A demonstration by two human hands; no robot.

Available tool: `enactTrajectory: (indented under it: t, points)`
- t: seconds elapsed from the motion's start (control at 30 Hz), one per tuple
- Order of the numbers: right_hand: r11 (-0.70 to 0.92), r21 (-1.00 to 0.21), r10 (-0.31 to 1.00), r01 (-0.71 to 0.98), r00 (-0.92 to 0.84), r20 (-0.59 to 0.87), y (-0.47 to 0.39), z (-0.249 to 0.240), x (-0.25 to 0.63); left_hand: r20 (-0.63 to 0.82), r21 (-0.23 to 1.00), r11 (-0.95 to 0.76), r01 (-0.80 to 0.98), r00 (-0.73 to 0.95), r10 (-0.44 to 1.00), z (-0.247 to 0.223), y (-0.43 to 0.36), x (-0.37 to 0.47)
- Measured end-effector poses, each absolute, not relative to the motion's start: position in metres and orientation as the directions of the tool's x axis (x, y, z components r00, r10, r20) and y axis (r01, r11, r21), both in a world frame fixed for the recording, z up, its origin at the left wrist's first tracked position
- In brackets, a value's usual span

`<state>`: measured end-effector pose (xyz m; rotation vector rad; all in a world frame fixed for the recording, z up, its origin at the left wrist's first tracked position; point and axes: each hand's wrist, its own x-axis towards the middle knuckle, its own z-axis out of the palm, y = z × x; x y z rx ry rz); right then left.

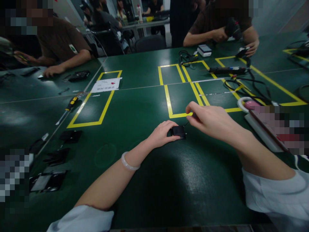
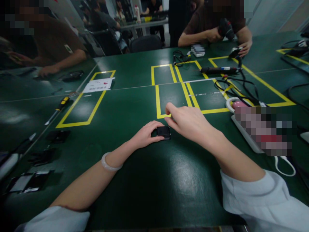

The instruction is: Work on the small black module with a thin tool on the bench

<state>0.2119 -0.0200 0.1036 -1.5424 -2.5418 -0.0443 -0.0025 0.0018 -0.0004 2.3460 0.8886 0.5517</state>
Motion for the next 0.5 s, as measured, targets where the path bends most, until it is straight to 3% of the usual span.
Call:
enactTrajectory:
  t: [0.13, 0.33, 0.5]
  points:
    - [0.467, -0.016, 0.877, 0.884, -0.460, 0.140, -0.0196, 0.1035, 0.2125, 0.183, 0.631, -0.623, 0.463, 0.692, 0.699, -0.0011, 0.0013, -0.0026]
    - [0.485, -0.074, 0.870, 0.871, -0.472, 0.146, -0.0203, 0.1039, 0.2126, 0.184, 0.626, -0.626, 0.465, 0.692, 0.698, -0.0026, 0.0020, -0.0028]
    - [0.460, -0.048, 0.883, 0.887, -0.451, 0.128, -0.0201, 0.1047, 0.2117, 0.187, 0.628, -0.624, 0.465, 0.689, 0.701, -0.0028, 0.0020, -0.0027]
